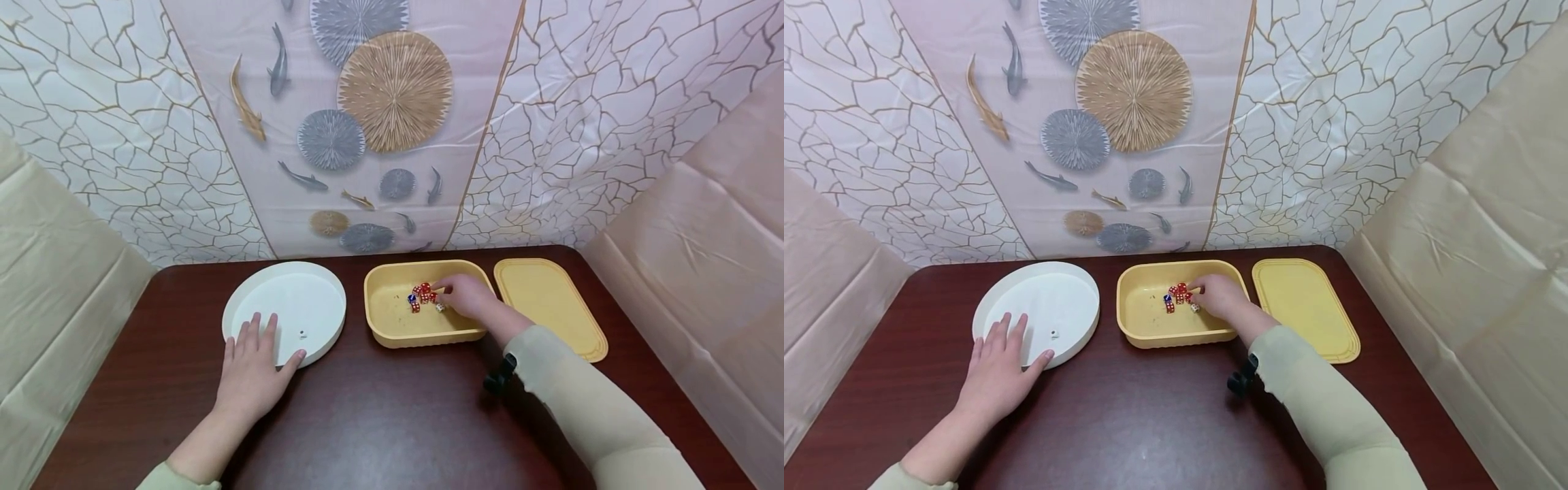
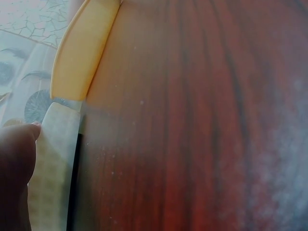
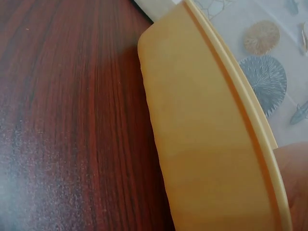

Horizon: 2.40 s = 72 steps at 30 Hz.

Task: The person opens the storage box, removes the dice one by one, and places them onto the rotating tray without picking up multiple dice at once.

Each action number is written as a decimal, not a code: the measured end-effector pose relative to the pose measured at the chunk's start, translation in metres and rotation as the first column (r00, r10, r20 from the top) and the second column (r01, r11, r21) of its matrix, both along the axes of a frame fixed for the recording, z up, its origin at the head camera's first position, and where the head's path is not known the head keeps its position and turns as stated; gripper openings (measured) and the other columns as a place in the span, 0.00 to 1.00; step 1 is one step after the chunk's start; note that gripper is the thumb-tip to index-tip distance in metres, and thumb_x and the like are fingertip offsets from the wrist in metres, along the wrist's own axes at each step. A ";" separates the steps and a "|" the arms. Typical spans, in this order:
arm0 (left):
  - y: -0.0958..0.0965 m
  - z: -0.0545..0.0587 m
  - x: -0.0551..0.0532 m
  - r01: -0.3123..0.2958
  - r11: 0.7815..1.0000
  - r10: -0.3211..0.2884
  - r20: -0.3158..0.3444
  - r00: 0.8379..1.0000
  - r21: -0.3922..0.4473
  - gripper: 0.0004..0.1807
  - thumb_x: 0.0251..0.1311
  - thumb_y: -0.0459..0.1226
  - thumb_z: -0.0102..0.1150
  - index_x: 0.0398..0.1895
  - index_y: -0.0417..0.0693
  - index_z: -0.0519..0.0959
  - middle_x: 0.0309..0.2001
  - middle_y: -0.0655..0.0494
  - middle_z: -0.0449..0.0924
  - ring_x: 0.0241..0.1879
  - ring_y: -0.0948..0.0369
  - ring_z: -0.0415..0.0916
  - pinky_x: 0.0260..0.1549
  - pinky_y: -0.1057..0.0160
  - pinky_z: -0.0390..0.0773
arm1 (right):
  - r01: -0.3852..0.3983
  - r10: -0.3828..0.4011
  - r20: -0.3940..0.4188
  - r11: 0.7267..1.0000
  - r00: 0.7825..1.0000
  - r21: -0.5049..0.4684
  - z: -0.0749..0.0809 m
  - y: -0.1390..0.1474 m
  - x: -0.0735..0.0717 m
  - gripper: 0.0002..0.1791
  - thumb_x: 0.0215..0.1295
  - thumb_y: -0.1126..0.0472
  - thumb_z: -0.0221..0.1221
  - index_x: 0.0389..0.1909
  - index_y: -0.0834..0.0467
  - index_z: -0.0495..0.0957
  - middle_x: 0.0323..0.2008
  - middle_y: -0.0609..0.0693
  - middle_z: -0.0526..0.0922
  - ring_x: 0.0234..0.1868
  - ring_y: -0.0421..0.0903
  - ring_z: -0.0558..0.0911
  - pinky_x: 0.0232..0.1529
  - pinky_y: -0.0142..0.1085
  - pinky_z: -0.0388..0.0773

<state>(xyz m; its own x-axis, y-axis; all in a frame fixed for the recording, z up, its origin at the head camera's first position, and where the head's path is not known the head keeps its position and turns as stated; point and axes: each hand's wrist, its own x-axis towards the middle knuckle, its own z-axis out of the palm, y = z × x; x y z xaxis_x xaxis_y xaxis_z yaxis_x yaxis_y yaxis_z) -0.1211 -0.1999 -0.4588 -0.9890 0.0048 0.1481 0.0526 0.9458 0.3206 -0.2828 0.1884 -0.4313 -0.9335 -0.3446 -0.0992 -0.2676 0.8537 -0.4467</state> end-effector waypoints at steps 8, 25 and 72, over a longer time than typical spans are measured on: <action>-0.001 0.000 0.000 0.001 1.000 -0.001 -0.003 1.000 0.006 0.50 0.66 0.67 0.43 0.78 0.42 0.51 0.76 0.33 0.45 0.74 0.36 0.43 0.69 0.34 0.41 | -0.016 0.016 0.006 0.998 1.000 0.055 0.000 0.000 -0.004 0.14 0.66 0.60 0.62 0.51 0.55 0.85 0.38 0.49 0.84 0.32 0.43 0.76 0.35 0.36 0.72; 0.001 0.001 0.001 -0.002 1.000 0.002 -0.018 1.000 0.012 0.49 0.66 0.66 0.45 0.77 0.41 0.53 0.75 0.32 0.46 0.74 0.36 0.43 0.69 0.34 0.42 | -0.058 0.058 0.011 0.996 0.998 0.067 0.001 -0.002 -0.003 0.14 0.65 0.60 0.63 0.51 0.54 0.86 0.34 0.47 0.82 0.31 0.42 0.75 0.36 0.36 0.71; -0.001 0.001 0.002 0.001 1.000 0.000 -0.010 1.000 0.025 0.51 0.66 0.67 0.43 0.78 0.41 0.50 0.76 0.33 0.45 0.74 0.35 0.41 0.69 0.34 0.39 | -0.006 0.013 0.035 0.978 0.999 -0.209 0.046 -0.058 0.013 0.17 0.69 0.50 0.61 0.55 0.49 0.84 0.41 0.49 0.83 0.33 0.45 0.80 0.35 0.38 0.75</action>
